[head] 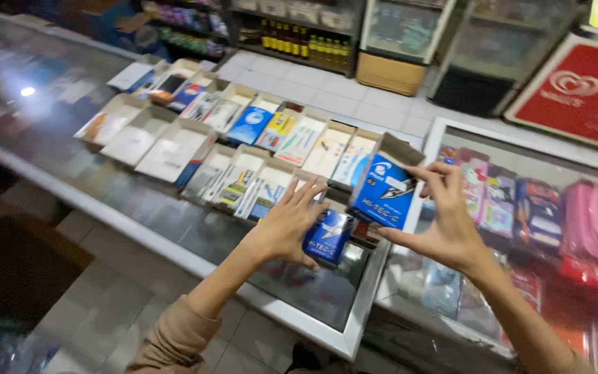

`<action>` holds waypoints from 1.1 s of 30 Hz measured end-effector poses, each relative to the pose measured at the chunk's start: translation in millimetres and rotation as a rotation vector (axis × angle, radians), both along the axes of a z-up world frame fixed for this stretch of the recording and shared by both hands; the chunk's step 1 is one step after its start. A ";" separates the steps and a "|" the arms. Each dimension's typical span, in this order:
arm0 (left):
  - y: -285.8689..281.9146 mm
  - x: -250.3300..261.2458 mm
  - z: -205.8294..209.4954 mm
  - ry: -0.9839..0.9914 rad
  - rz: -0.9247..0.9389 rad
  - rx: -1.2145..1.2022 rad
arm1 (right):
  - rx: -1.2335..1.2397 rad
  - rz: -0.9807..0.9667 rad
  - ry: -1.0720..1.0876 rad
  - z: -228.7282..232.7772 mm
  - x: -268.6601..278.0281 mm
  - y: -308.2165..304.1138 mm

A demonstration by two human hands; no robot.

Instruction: Organizing various empty pen and pencil boxes on a stationary store display counter.

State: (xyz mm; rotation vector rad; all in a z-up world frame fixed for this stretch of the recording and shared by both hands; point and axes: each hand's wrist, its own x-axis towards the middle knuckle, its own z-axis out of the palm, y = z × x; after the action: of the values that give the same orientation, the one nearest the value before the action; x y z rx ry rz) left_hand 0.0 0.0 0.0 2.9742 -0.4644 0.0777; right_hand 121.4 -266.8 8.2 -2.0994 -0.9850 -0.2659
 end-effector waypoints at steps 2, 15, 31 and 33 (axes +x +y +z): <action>2.9 14.6 -15.3 0.031 -0.057 0.072 | 0.004 -0.070 0.026 1.0 -4.5 -21.3; 21.4 52.8 -56.8 -0.068 -0.278 0.018 | 0.053 -0.371 0.105 -14.8 -44.8 -101.0; -11.2 25.6 73.2 0.083 -0.105 -0.360 | -0.051 -0.390 0.036 -18.7 42.2 -188.4; -29.9 48.6 82.8 0.096 -0.190 -0.368 | -0.062 -0.306 0.012 -40.9 81.9 -206.3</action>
State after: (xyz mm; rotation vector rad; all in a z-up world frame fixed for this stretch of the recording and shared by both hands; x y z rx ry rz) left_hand 48.6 -29.9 82.8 2.5498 -0.6400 0.0003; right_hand 203.3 -473.2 -32.7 -2.3037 -0.6693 -0.3792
